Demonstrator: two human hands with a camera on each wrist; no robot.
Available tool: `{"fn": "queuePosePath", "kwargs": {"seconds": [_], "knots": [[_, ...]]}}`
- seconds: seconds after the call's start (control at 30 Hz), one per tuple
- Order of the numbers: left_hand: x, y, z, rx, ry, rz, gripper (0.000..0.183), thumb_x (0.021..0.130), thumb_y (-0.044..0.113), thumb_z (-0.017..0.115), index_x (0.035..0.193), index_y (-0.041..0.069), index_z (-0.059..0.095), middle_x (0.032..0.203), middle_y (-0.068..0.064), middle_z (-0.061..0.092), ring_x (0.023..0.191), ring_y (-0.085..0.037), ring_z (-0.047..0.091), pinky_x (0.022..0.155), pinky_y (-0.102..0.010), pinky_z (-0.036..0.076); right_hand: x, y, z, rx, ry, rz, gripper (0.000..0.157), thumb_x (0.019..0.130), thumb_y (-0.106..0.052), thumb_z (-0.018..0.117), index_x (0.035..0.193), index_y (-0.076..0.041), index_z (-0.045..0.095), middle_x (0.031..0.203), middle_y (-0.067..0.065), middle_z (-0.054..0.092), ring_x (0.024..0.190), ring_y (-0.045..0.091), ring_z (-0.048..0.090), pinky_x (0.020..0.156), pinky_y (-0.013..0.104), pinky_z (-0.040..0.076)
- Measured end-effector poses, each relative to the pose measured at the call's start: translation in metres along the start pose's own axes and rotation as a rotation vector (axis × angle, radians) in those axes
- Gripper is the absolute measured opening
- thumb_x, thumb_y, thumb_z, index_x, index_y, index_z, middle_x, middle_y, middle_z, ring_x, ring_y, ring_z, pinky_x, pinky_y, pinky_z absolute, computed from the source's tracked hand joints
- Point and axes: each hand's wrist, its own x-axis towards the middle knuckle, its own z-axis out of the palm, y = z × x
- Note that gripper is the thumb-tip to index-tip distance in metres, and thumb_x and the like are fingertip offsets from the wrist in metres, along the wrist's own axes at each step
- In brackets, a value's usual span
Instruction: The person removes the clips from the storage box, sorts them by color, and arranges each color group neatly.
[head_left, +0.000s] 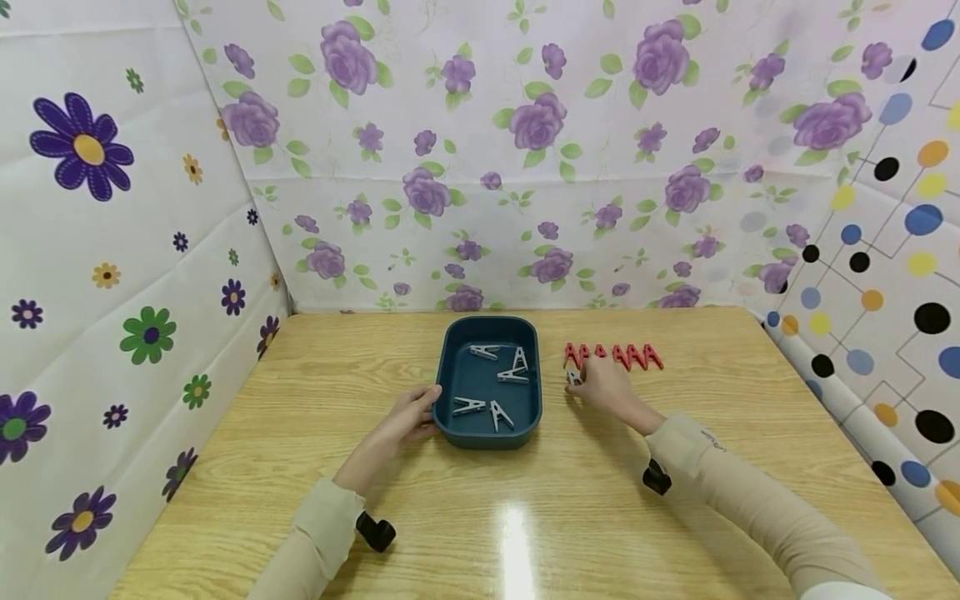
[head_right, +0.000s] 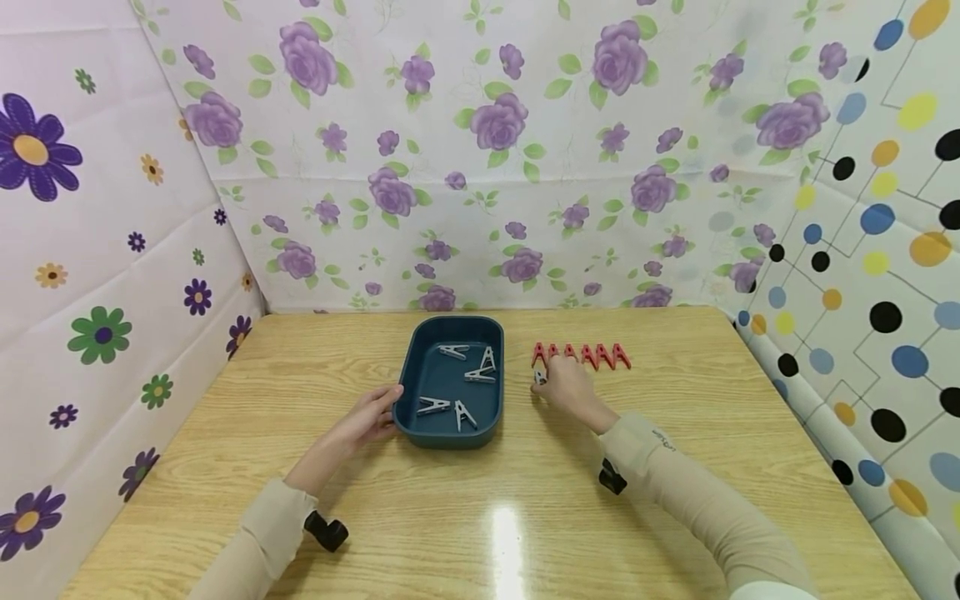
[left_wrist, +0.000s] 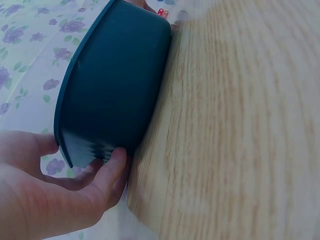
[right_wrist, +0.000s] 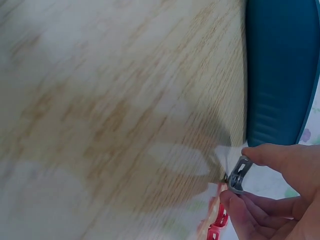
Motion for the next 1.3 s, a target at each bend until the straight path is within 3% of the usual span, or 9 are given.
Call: {"fn": "queuePosePath", "kwargs": {"seconds": [0.1, 0.4, 0.73, 0.83, 1.07, 1.3], "knots": [[0.0004, 0.0004, 0.0001, -0.002, -0.001, 0.002, 0.059, 0.103, 0.039, 0.045, 0.146, 0.001, 0.036, 0.137, -0.024, 0.051, 0.112, -0.021, 0.061, 0.087, -0.029, 0.054, -0.0002, -0.0009, -0.0002, -0.007, -0.009, 0.007, 0.051, 0.081, -0.025, 0.078, 0.05, -0.015, 0.04, 0.045, -0.007, 0.027, 0.043, 0.006, 0.022, 0.04, 0.021, 0.019], [0.0005, 0.0002, 0.001, -0.006, 0.002, 0.003, 0.058, 0.103, 0.038, 0.046, 0.145, 0.0, 0.037, 0.134, -0.023, 0.052, 0.107, -0.017, 0.062, 0.083, -0.027, 0.054, -0.001, -0.0063, -0.0025, -0.04, -0.101, 0.04, 0.052, 0.082, -0.029, 0.078, 0.05, -0.016, 0.04, 0.044, -0.007, 0.027, 0.041, 0.007, 0.024, 0.04, 0.022, 0.02], [-0.0056, -0.0007, -0.0011, -0.025, -0.047, 0.058, 0.076, 0.095, 0.051, 0.055, 0.143, -0.005, 0.037, 0.124, -0.021, 0.057, 0.106, -0.019, 0.063, 0.087, -0.032, 0.055, -0.0016, -0.0088, -0.0003, -0.066, -0.098, 0.069, 0.057, 0.081, -0.042, 0.076, 0.048, -0.014, 0.039, 0.042, -0.007, 0.028, 0.04, 0.007, 0.024, 0.039, 0.022, 0.019], [-0.0049, -0.0004, -0.0006, -0.023, -0.034, 0.035, 0.072, 0.097, 0.049, 0.053, 0.144, -0.004, 0.037, 0.127, -0.022, 0.056, 0.108, -0.019, 0.062, 0.088, -0.031, 0.054, -0.0016, -0.007, 0.0003, -0.057, -0.096, 0.076, 0.056, 0.081, -0.045, 0.076, 0.049, -0.014, 0.042, 0.044, -0.007, 0.032, 0.041, 0.007, 0.027, 0.04, 0.022, 0.019], [-0.0022, 0.0014, 0.0005, -0.011, -0.007, 0.0, 0.064, 0.102, 0.04, 0.046, 0.147, -0.003, 0.033, 0.137, -0.026, 0.049, 0.118, -0.025, 0.058, 0.092, -0.033, 0.053, -0.0013, -0.0036, -0.0014, -0.038, -0.028, 0.028, 0.058, 0.091, -0.038, 0.066, 0.045, -0.013, 0.042, 0.04, -0.007, 0.029, 0.038, 0.007, 0.022, 0.037, 0.021, 0.017], [-0.001, -0.0009, -0.0012, -0.007, -0.012, 0.019, 0.062, 0.102, 0.039, 0.045, 0.145, -0.004, 0.035, 0.133, -0.025, 0.052, 0.112, -0.022, 0.06, 0.087, -0.031, 0.054, 0.0016, -0.0064, -0.0032, 0.021, 0.067, -0.014, 0.051, 0.097, -0.024, 0.057, 0.05, -0.015, 0.04, 0.043, -0.006, 0.03, 0.039, 0.009, 0.026, 0.037, 0.021, 0.018]]}}
